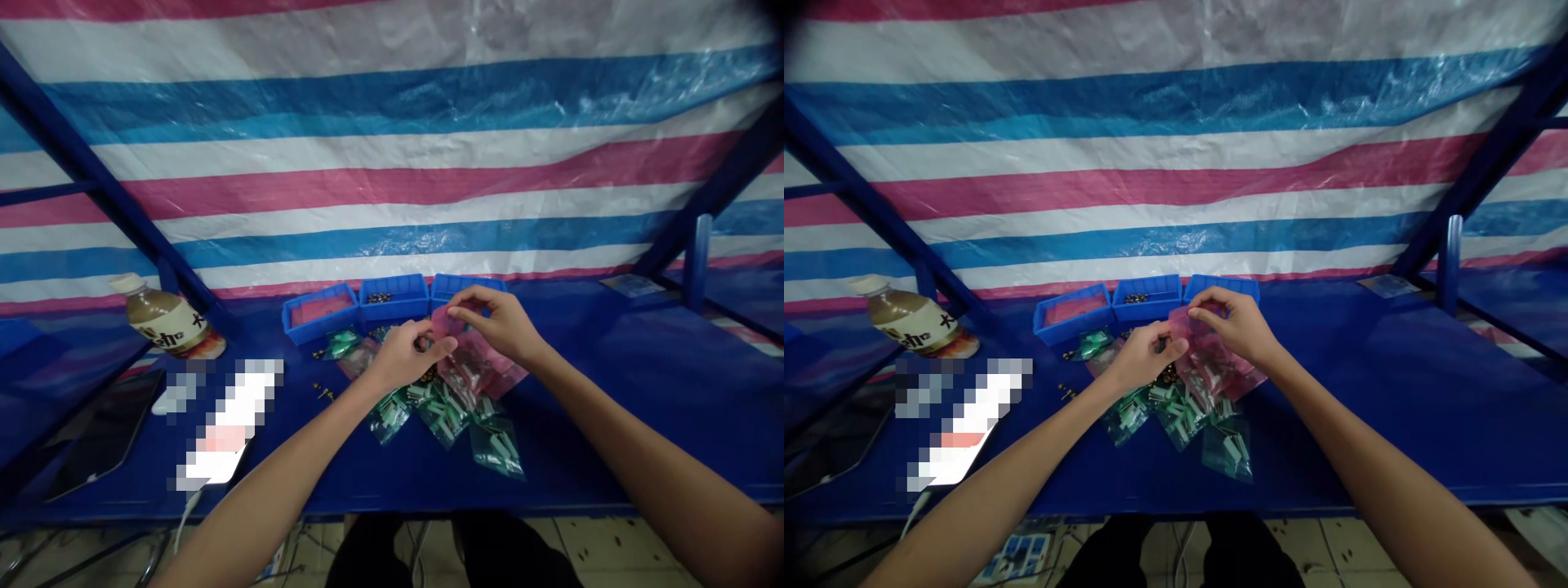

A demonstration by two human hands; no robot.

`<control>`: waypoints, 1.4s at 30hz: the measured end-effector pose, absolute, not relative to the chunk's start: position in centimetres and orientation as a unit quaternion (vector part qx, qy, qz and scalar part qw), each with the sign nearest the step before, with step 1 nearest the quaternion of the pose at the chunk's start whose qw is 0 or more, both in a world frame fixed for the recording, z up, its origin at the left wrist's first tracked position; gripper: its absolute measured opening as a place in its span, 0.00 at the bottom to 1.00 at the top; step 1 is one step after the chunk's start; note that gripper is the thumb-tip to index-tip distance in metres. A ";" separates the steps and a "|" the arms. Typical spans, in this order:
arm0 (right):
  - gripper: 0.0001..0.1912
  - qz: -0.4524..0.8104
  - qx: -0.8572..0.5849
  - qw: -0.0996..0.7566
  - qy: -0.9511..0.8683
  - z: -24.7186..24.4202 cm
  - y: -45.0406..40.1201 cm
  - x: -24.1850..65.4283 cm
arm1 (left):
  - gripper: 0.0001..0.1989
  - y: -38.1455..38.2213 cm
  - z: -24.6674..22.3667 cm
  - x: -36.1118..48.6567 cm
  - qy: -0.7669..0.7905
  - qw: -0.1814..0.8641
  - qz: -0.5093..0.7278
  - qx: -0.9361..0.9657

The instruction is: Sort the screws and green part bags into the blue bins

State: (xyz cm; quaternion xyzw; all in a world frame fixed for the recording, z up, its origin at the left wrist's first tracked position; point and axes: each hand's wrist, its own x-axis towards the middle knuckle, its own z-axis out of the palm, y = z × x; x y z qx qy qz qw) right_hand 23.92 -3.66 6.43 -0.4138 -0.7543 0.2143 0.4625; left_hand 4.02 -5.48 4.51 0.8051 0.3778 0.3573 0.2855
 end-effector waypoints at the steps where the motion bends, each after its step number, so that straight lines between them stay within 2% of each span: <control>1: 0.10 0.204 -0.423 0.487 -0.737 6.2 -3.6 23.9 | 0.19 -5.5 4.5 4.0 0.383 0.269 0.351 0.811; 5: 0.09 0.168 -0.439 0.578 -0.667 5.9 -3.5 23.8 | 0.14 -5.2 4.3 3.9 0.412 0.237 0.348 0.808; 9: 0.12 0.154 -0.445 0.621 -0.626 6.4 -3.7 23.8 | 0.12 -4.5 3.8 3.5 0.427 0.294 0.417 0.747; 12: 0.16 0.204 -0.437 0.630 -0.609 6.6 -3.7 23.7 | 0.12 -3.8 3.6 3.0 0.454 0.339 0.479 0.670; 17: 0.19 0.303 -0.447 0.595 -0.595 5.9 -3.2 23.6 | 0.18 -3.2 4.4 2.3 0.462 0.412 0.503 0.604; 23: 0.27 0.477 -0.437 0.481 -0.591 5.6 -3.8 23.0 | 0.15 -3.7 4.7 2.7 0.411 0.478 0.453 0.631; 29: 0.20 0.466 -0.445 0.456 -0.614 5.7 -3.9 23.0 | 0.15 -3.5 4.6 2.5 0.373 0.485 0.470 0.636; 35: 0.20 0.461 -0.412 0.456 -0.640 5.9 -4.0 23.0 | 0.13 -3.4 4.8 2.5 0.363 0.449 0.504 0.642; 38: 0.19 0.468 -0.415 0.454 -0.634 5.9 -4.1 22.9 | 0.14 -3.4 4.6 2.7 0.401 0.481 0.507 0.592; 42: 0.29 0.550 -0.401 0.456 -0.573 6.1 -4.2 22.7 | 0.15 -3.4 4.6 2.6 0.487 0.562 0.495 0.449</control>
